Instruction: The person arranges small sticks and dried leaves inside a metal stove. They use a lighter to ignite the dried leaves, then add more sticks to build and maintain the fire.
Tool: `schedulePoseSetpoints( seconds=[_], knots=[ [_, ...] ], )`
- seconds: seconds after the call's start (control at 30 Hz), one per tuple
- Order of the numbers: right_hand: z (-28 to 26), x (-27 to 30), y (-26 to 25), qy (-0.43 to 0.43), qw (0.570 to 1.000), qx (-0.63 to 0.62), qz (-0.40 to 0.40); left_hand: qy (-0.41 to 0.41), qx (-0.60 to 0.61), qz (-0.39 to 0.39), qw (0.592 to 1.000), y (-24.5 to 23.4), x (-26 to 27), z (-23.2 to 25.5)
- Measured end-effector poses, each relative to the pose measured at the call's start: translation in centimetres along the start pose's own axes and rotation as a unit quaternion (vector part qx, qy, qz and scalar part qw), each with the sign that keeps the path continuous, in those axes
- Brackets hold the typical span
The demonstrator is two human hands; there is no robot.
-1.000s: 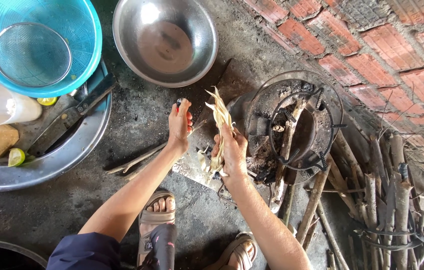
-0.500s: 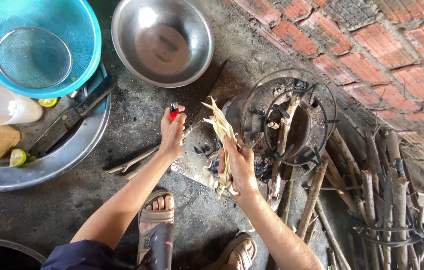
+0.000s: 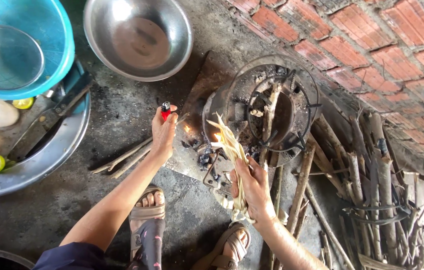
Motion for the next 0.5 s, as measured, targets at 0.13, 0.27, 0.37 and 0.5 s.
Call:
schedulePoseSetpoints(
  seconds=[0.13,0.27,0.37,0.5],
  knots=[
    [3.3,0.7,-2.8,-0.02,0.997,0.046,-0.062,0.008,-0.024,-0.048,0.999,0.1,0.2,-1.7],
    [4.3,2.2,-4.2,0.154,0.972,0.131,0.122,0.004,-0.005,-0.055,0.998,0.7,0.9,-1.7],
    [7.0,2.3,-6.0,0.064,0.987,0.1,0.11,0.006,0.042,-0.089,0.995,1.3,1.5,-1.3],
    [9.0,1.5,-7.7,0.011,0.989,0.116,0.093,0.044,0.001,-0.123,0.991,1.9,2.4,-1.0]
  ],
)
Point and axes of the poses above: each hand's wrist, its own x-axis away from the middle knuckle, its own y-axis out of the palm, z = x × y, the point moved 3 cm from there along -x, towards the middle knuckle, and after that the axes turned 7 degrees about -z, right-handed, at the moved point
